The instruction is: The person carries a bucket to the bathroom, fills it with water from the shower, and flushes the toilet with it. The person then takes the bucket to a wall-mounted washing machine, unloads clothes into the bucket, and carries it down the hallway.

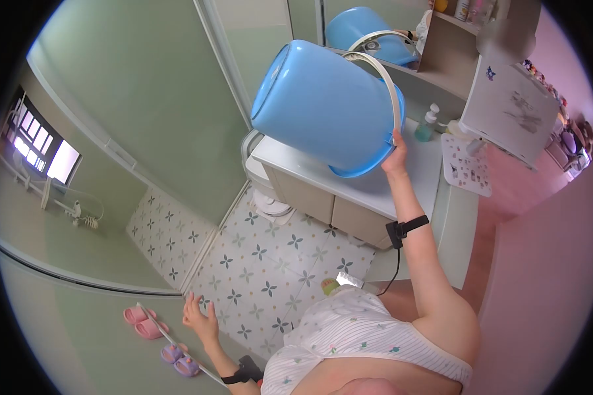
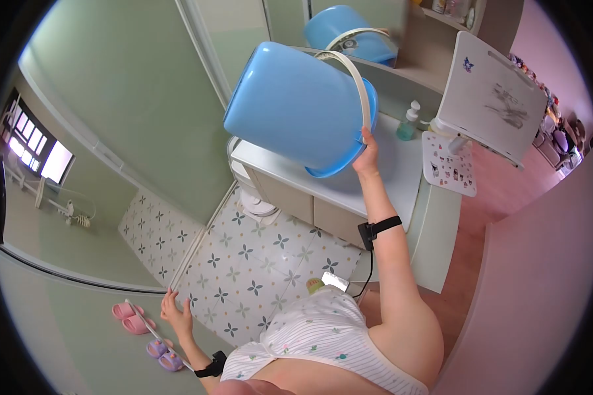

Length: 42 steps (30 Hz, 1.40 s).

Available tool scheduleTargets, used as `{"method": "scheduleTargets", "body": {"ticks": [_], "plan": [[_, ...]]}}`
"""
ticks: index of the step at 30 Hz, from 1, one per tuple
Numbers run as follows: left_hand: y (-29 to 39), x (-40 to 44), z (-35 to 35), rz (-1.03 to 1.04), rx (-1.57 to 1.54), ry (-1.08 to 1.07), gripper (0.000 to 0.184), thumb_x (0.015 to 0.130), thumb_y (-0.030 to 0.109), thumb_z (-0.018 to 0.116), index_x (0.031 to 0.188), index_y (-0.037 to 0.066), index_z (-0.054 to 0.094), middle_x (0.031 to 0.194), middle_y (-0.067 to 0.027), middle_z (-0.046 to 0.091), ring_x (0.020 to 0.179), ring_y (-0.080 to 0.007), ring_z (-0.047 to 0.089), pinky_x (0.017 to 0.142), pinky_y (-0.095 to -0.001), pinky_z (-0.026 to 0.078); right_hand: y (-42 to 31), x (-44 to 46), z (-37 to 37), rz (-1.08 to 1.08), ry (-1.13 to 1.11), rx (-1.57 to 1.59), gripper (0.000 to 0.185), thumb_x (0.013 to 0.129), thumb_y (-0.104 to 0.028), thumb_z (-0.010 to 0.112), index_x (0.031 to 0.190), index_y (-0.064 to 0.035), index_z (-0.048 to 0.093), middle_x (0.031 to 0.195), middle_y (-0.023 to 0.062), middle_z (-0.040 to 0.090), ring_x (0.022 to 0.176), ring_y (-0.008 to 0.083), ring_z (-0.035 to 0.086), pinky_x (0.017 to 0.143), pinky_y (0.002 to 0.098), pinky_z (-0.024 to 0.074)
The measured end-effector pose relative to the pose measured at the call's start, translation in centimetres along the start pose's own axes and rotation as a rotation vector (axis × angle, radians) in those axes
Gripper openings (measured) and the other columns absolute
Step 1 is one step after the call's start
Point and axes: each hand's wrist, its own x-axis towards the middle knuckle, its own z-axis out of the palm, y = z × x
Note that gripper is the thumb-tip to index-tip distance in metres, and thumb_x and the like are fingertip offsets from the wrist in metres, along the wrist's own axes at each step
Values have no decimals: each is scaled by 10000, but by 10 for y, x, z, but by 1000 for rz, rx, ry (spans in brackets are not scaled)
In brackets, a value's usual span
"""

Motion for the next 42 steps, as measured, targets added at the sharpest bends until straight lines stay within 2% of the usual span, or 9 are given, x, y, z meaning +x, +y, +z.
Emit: {"method": "scheduleTargets", "body": {"ticks": [8, 12, 19, 25, 29, 32, 35, 39, 42], "plan": [[28, 23, 1, 33, -248, 23, 391, 765, 173, 685, 1122, 79, 559, 1298, -104, 526, 1185, -286, 468, 1005, -420, 289, -5, -23, 80, -60, -79, -347, 573, 787, -230, 697, 1237, 34, 461, 1119, 119, 573, 1027, 209, 558, 900, 334, 445], [70, 56, -11, 27, -605, 138, 339, 773, 95, 668, 1099, 57, 584, 1249, -115, 571, 1136, -269, 525, 932, -372, 393, 19, -53, 176, -112, -436, -917, 521, 711, -208, 775, 1114, 39, 556, 955, 68, 616, 868, 133, 564, 781, 279, 459], [56, 98, -47, 32, -913, 480, 327, 885, 277, 611, 1092, 25, 588, 1147, -116, 592, 1021, -220, 551, 785, -294, 431, 156, -128, 291, 206, -961, -1137, 427, 666, -180, 814, 1005, 5, 633, 817, 57, 672, 722, 99, 602, 667, 256, 483], [-73, 134, -59, -188, -969, 547, 470, 905, 418, 566, 1112, -3, 550, 1083, -93, 569, 919, -162, 555, 743, -272, 445, 369, -178, 332, 166, -1390, -1147, 414, 658, -291, 783, 994, -93, 645, 777, 106, 667, 679, 246, 647, 608, 339, 498], [-215, 161, -44, -778, -1090, 309, 675, 870, 568, 532, 1197, -19, 458, 1113, -138, 544, 925, -175, 567, 704, -250, 485, 541, -210, 365, 146, -1614, -1236, 433, 655, -343, 770, 1003, -125, 633, 752, 112, 656, 683, 291, 636, 594, 387, 478], [-306, 183, -29, -1116, -973, 163, 858, 783, 669, 569, 1285, -7, 401, 1191, -185, 519, 1020, -243, 565, 768, -330, 510, 647, -227, 402, 187, -1783, -1341, 427, 644, -337, 763, 1010, -158, 636, 756, 94, 659, 725, 294, 638, 631, 410, 470], [-378, 242, -20, -1179, -1132, 59, 1014, 713, 739, 579, 1372, 11, 329, 1277, -233, 468, 1139, -323, 518, 833, -418, 504, 749, -227, 431, 109, -1947, -1419, 403, 628, -289, 761, 999, -181, 649, 792, 73, 671, 789, 277, 642, 720, 408, 457], [-471, 325, 38, -1240, -1555, 148, 909, 768, 643, 610, 1386, 32, 344, 1333, -248, 427, 1205, -376, 467, 849, -469, 501, 865, -197, 445, -110, -2050, -1369, 374, 594, -215, 738, 959, -204, 656, 806, 57, 672, 819, 242, 639, 773, 417, 416], [-550, 388, 90, -1237, -1574, 276, 695, 824, 417, 662, 1332, 25, 395, 1299, -232, 454, 1154, -371, 503, 816, -454, 535, 954, -157, 470, -206, -2110, -1374, 393, 564, -175, 721, 950, -216, 661, 803, 48, 671, 810, 232, 640, 770, 407, 411]]}}
